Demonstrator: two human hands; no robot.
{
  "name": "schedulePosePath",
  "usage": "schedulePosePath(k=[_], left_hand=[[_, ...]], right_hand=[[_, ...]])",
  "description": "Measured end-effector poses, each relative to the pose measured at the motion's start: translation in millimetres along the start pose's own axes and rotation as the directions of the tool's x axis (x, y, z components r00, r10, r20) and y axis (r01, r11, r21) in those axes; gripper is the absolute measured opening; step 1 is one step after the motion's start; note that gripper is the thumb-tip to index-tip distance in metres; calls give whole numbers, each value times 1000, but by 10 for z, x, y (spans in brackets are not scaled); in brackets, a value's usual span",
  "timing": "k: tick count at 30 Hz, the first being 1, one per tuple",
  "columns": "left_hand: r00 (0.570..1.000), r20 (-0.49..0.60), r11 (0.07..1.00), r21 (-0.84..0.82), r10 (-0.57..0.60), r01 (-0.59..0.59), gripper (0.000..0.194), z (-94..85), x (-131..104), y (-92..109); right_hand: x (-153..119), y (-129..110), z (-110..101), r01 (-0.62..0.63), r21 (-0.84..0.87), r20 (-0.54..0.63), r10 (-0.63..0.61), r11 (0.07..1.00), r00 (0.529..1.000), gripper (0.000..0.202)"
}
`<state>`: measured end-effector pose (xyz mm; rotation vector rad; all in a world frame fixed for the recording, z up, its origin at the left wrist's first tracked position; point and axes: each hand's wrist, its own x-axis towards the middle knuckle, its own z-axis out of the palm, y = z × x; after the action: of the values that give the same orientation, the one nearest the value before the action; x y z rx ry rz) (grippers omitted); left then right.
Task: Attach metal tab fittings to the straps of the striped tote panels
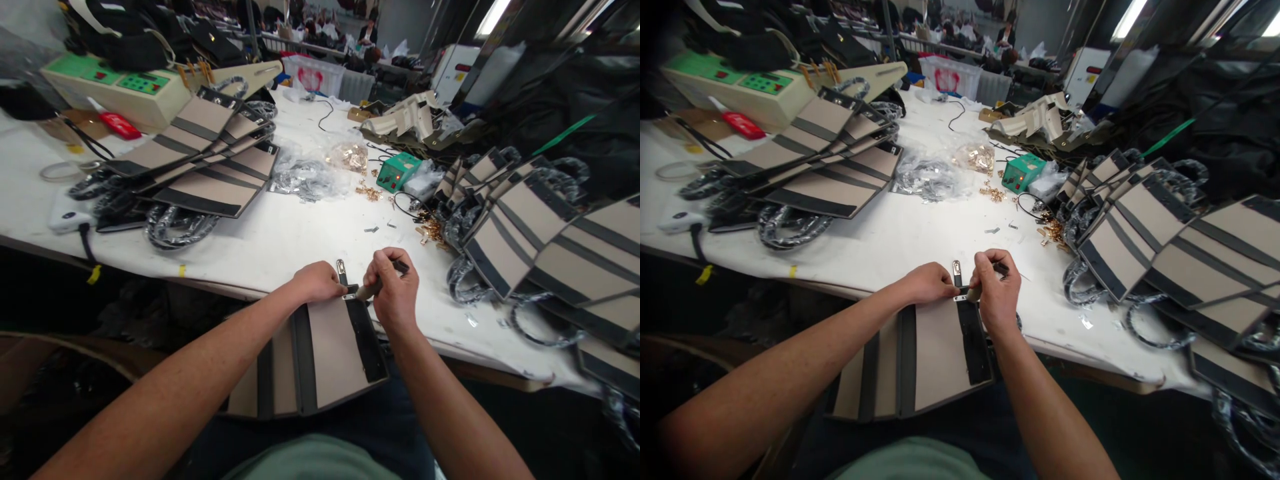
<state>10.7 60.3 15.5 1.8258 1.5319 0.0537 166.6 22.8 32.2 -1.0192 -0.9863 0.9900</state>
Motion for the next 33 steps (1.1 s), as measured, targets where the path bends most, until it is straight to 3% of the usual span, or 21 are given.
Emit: schedulePosePath(k=[4, 8, 11, 14, 19, 23, 28, 33], left_hand=[[1000, -15, 1000, -14, -25, 25, 29, 15, -30, 2], [999, -21, 999, -20, -49, 49, 27, 21, -57, 2], [999, -18, 999, -25, -43, 43, 26, 9, -62, 1], [999, -14, 999, -27, -29, 28, 28, 1, -58, -1], [999, -3, 999, -20, -44, 44, 27, 9, -40, -9], [999, -7, 999, -19, -32, 32, 28, 23, -22, -25], [999, -10, 998, -20, -53, 53, 25, 31, -30, -28], [999, -23, 999, -34, -36, 35, 25, 30, -22, -30]], right_hand=[[-18, 12, 60, 24, 27, 60, -25, 999, 998, 42], [-10, 11, 112, -6, -78, 159, 18, 997, 987, 40], [27, -108, 124, 54, -37, 193, -46, 998, 980, 39], [33, -149, 121, 120, -25, 204, -112, 992, 973, 39], [2, -9, 100, 47, -165, 225, -9, 985, 974, 40], [11, -18, 94, 127, -67, 209, -111, 990, 972, 38], [12, 32, 98, 38, -141, 221, -6, 989, 975, 38], [-10, -18, 167, 109, -63, 267, -89, 992, 960, 39]])
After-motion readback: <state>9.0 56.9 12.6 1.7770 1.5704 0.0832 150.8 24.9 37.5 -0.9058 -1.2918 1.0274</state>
